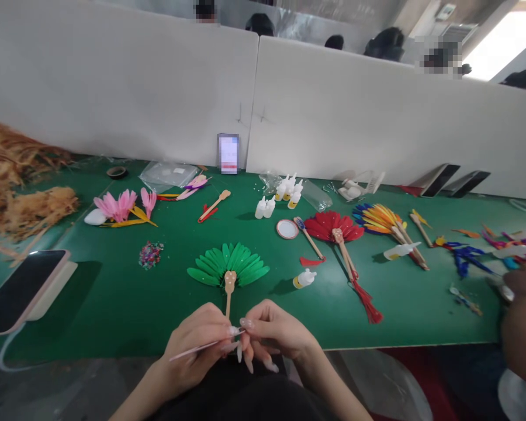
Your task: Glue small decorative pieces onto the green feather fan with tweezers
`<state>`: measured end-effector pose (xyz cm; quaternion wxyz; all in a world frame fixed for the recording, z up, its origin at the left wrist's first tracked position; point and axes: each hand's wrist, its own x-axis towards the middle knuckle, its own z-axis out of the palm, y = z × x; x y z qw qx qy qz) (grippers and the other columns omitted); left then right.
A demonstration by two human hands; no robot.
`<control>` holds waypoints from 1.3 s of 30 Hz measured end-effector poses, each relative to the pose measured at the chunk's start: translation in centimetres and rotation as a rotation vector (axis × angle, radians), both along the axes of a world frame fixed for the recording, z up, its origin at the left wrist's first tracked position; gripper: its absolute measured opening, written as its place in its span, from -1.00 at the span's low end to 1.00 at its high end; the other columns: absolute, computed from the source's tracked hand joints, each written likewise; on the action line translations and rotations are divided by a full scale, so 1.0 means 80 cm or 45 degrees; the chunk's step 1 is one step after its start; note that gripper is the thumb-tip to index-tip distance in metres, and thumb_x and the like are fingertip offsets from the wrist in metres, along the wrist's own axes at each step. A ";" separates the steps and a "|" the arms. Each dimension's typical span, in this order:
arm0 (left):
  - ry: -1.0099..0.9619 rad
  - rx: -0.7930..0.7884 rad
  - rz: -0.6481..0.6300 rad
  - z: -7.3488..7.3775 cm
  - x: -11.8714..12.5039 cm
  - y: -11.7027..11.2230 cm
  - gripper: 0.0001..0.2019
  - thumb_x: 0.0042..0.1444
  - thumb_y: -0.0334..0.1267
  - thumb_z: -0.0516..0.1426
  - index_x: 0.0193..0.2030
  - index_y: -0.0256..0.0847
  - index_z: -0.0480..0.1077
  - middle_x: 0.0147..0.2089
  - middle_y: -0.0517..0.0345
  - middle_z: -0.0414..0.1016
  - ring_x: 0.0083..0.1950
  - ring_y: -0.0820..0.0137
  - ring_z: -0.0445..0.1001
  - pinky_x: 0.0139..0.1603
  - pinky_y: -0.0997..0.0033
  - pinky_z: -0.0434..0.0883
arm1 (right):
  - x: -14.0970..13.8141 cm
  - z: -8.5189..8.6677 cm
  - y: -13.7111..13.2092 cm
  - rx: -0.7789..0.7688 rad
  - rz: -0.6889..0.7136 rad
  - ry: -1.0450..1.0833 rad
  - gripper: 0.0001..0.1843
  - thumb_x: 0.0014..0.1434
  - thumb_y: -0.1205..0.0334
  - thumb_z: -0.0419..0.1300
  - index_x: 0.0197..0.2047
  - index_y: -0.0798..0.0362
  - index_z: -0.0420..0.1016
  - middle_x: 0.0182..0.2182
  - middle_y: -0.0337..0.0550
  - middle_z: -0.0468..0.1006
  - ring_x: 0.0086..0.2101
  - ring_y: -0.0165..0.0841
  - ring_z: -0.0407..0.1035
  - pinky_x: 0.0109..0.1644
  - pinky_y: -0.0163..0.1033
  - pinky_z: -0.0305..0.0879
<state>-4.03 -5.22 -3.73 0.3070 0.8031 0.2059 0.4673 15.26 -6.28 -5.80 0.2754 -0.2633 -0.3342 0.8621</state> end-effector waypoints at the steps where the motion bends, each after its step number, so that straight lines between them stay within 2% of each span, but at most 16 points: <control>1: -0.010 -0.012 0.001 0.000 -0.001 0.000 -0.79 0.21 -0.44 0.08 -0.05 -0.16 0.40 -0.37 0.10 0.52 -0.40 0.44 0.44 -0.41 0.50 0.43 | -0.001 0.000 0.001 0.002 -0.004 -0.007 -0.47 0.07 -0.16 0.26 -0.46 0.24 0.55 -0.65 -0.20 0.51 -0.80 -0.62 0.18 -0.75 -0.45 -0.19; 5: -0.088 -0.059 0.016 -0.004 -0.002 0.002 -0.76 0.17 -0.48 0.10 -0.06 -0.15 0.42 -0.37 0.10 0.53 -0.40 0.44 0.46 -0.41 0.49 0.45 | -0.004 0.003 0.004 0.004 -0.031 -0.043 -0.45 0.04 -0.18 0.27 -0.48 0.25 0.53 -0.64 -0.17 0.52 -0.79 -0.62 0.17 -0.75 -0.45 -0.17; 8: -0.181 -0.103 0.093 -0.007 -0.001 0.004 -0.80 0.16 -0.47 0.12 -0.11 -0.16 0.44 -0.38 0.11 0.53 -0.40 0.44 0.46 -0.41 0.48 0.45 | -0.010 0.011 0.004 0.019 -0.107 -0.071 -0.44 0.07 -0.20 0.24 -0.46 0.24 0.53 -0.62 -0.15 0.53 -0.78 -0.60 0.20 -0.74 -0.46 -0.13; 12: -0.368 -0.162 0.119 -0.004 0.004 0.005 -0.80 0.18 -0.44 0.11 -0.10 -0.15 0.44 -0.41 0.14 0.49 -0.38 0.43 0.45 -0.41 0.44 0.42 | -0.017 0.035 0.002 0.090 -0.214 -0.070 -0.42 0.13 -0.22 0.17 -0.46 0.22 0.53 -0.58 -0.13 0.55 -0.75 -0.60 0.22 -0.73 -0.46 -0.09; 18: -0.495 -0.075 0.086 0.013 0.008 0.012 -0.77 0.20 -0.39 0.11 -0.03 -0.13 0.45 -0.41 0.10 0.50 -0.43 0.41 0.43 -0.43 0.38 0.38 | -0.016 0.069 -0.001 0.232 -0.255 -0.081 -0.41 0.25 -0.18 0.04 -0.39 0.21 0.55 -0.54 -0.10 0.54 -0.72 -0.57 0.25 -0.72 -0.46 -0.03; 21: -0.502 -0.018 0.050 0.018 0.009 0.016 -0.77 0.20 -0.38 0.10 -0.02 -0.13 0.44 -0.40 0.08 0.52 -0.43 0.40 0.44 -0.44 0.36 0.38 | -0.014 0.073 -0.003 0.296 -0.274 -0.122 -0.43 0.24 -0.19 0.05 -0.36 0.19 0.53 -0.52 -0.11 0.54 -0.70 -0.55 0.28 -0.71 -0.47 0.03; 26: -0.491 0.034 0.056 0.025 0.011 0.017 -0.81 0.21 -0.38 0.10 -0.05 -0.16 0.44 -0.35 0.06 0.55 -0.42 0.41 0.44 -0.41 0.35 0.40 | -0.013 0.072 -0.008 0.386 -0.385 -0.290 -0.43 0.27 -0.19 -0.01 -0.39 0.15 0.49 -0.60 -0.18 0.48 -0.72 -0.55 0.26 -0.71 -0.46 0.08; 28: -0.520 -0.011 0.053 0.029 0.014 0.015 -0.83 0.22 -0.38 0.10 -0.07 -0.17 0.44 -0.38 0.09 0.55 -0.42 0.42 0.46 -0.43 0.39 0.41 | -0.003 0.070 -0.014 0.444 -0.462 -0.417 -0.47 0.23 -0.17 0.07 -0.40 0.15 0.52 -0.60 -0.15 0.51 -0.71 -0.49 0.31 -0.71 -0.43 0.11; 29: -0.559 -0.094 0.059 0.031 0.016 0.013 -0.85 0.23 -0.37 0.10 -0.11 -0.17 0.45 -0.40 0.12 0.53 -0.44 0.45 0.45 -0.46 0.43 0.40 | 0.006 0.068 -0.019 0.480 -0.527 -0.500 -0.50 0.20 -0.15 0.13 -0.41 0.15 0.53 -0.60 -0.13 0.52 -0.70 -0.46 0.34 -0.71 -0.41 0.14; 31: -0.674 -0.420 0.097 0.034 0.022 0.011 -0.91 0.25 -0.31 0.09 -0.21 -0.13 0.44 -0.49 0.21 0.46 -0.51 0.51 0.39 -0.57 0.54 0.33 | 0.032 0.058 -0.030 0.559 -0.731 -0.708 -0.61 0.12 -0.05 0.27 -0.44 0.15 0.53 -0.61 -0.12 0.52 -0.67 -0.41 0.36 -0.66 -0.35 0.23; 33: -0.816 -0.908 0.141 0.036 0.028 0.012 -0.86 0.22 -0.19 0.13 -0.36 -0.14 0.37 -0.55 0.28 0.35 -0.56 0.55 0.30 -0.61 0.61 0.27 | 0.064 0.040 -0.041 0.615 -1.151 -0.986 -0.69 0.21 0.02 0.19 -0.36 0.11 0.49 -0.58 -0.18 0.49 -0.62 -0.42 0.36 -0.58 -0.33 0.28; 35: -0.887 -1.298 0.141 0.037 0.033 0.014 -0.72 0.15 -0.08 0.19 -0.44 -0.17 0.27 -0.59 0.31 0.24 -0.59 0.58 0.19 -0.59 0.62 0.26 | 0.095 0.013 -0.047 0.662 -1.579 -1.269 -0.72 0.22 0.06 0.18 -0.12 0.08 0.42 -0.37 -0.12 0.53 -0.41 -0.38 0.43 -0.31 -0.24 0.38; 36: -0.908 -1.436 0.111 0.037 0.035 0.016 -0.67 0.11 -0.06 0.22 -0.46 -0.18 0.21 -0.59 0.32 0.18 -0.59 0.60 0.14 -0.57 0.62 0.26 | 0.107 -0.003 -0.049 0.678 -1.711 -1.387 -0.59 0.17 0.05 0.23 0.01 0.09 0.35 -0.25 -0.06 0.52 -0.29 -0.32 0.43 -0.20 -0.17 0.38; 37: -0.933 -1.549 0.063 0.037 0.037 0.018 -0.64 0.09 -0.06 0.24 -0.47 -0.19 0.17 -0.58 0.33 0.14 -0.59 0.62 0.09 -0.55 0.61 0.26 | 0.115 -0.020 -0.049 0.686 -1.763 -1.486 -0.42 0.08 0.04 0.31 0.10 0.12 0.30 -0.14 0.01 0.49 -0.16 -0.23 0.41 -0.09 -0.08 0.36; 39: -1.029 -1.729 -0.061 0.038 0.040 0.021 -0.63 0.07 -0.10 0.26 -0.46 -0.19 0.13 -0.58 0.35 0.09 -0.59 0.64 0.03 -0.54 0.63 0.23 | 0.122 -0.052 -0.046 0.697 -1.656 -1.593 -0.15 -0.15 0.01 0.45 0.16 0.14 0.28 0.00 0.11 0.44 0.00 -0.04 0.34 0.04 0.09 0.29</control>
